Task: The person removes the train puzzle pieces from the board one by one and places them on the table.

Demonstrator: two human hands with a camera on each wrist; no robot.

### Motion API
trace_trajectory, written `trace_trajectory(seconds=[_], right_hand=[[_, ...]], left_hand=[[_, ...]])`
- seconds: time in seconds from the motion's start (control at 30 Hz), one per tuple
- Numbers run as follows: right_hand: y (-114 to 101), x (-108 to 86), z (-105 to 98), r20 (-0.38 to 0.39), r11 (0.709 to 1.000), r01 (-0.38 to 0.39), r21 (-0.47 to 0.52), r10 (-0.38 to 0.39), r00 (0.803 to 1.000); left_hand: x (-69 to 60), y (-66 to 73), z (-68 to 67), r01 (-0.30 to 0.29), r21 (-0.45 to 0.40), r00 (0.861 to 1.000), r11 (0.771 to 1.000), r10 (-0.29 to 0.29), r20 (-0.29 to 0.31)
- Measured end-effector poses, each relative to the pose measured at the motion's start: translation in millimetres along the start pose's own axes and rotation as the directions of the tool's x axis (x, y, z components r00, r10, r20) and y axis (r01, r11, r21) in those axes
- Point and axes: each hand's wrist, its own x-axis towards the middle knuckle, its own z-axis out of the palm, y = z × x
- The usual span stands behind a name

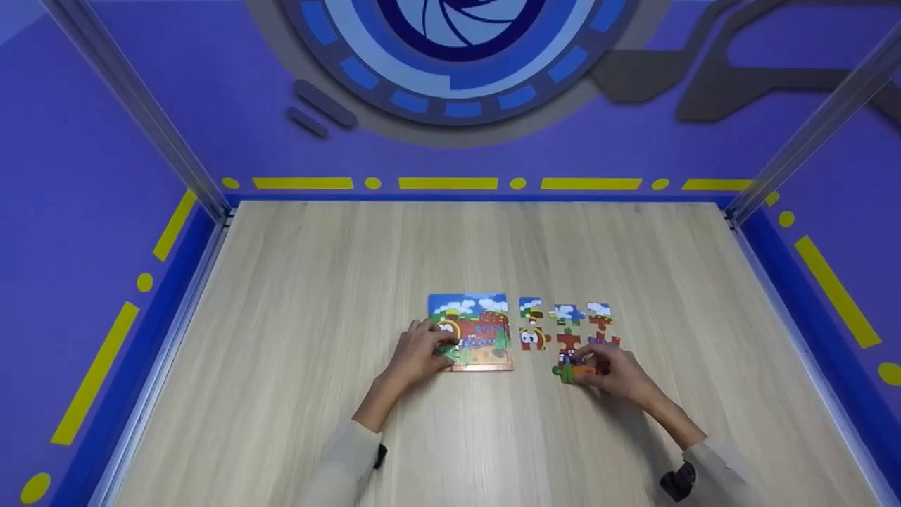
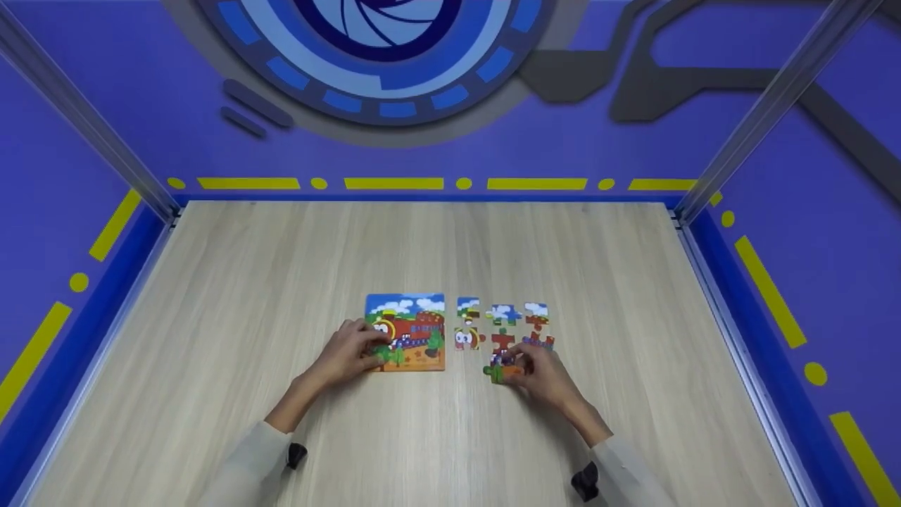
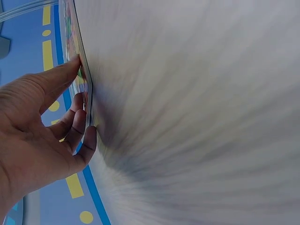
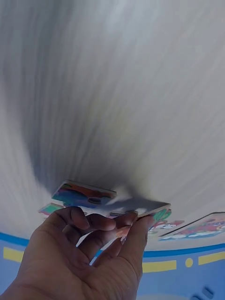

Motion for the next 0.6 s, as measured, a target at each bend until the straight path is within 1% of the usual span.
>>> trace_trajectory(seconds=[0.2, 0.37, 0.6], right_hand=[[0.0, -3.0, 1.9, 0.0, 0.998, -0.031, -0.046, 0.031, 1.0], [0.5, -3.5, 3.7, -0.015, 0.996, -0.027, -0.089, 0.026, 1.0], [1.4, -5.5, 8.4, -0.067, 0.994, -0.026, -0.108, 0.018, 0.998]], left_hand=[[-0.1, 0.2, -0.5, 0.006, 0.005, 1.0, 1.0, -0.006, 0.004], [1.0, 0.4, -0.3, 0.008, 0.007, 1.0, 1.0, -0.008, 0.002], [-0.6, -0.4, 1.7, 0.004, 0.005, 1.0, 1.0, -0.004, -0.007]])
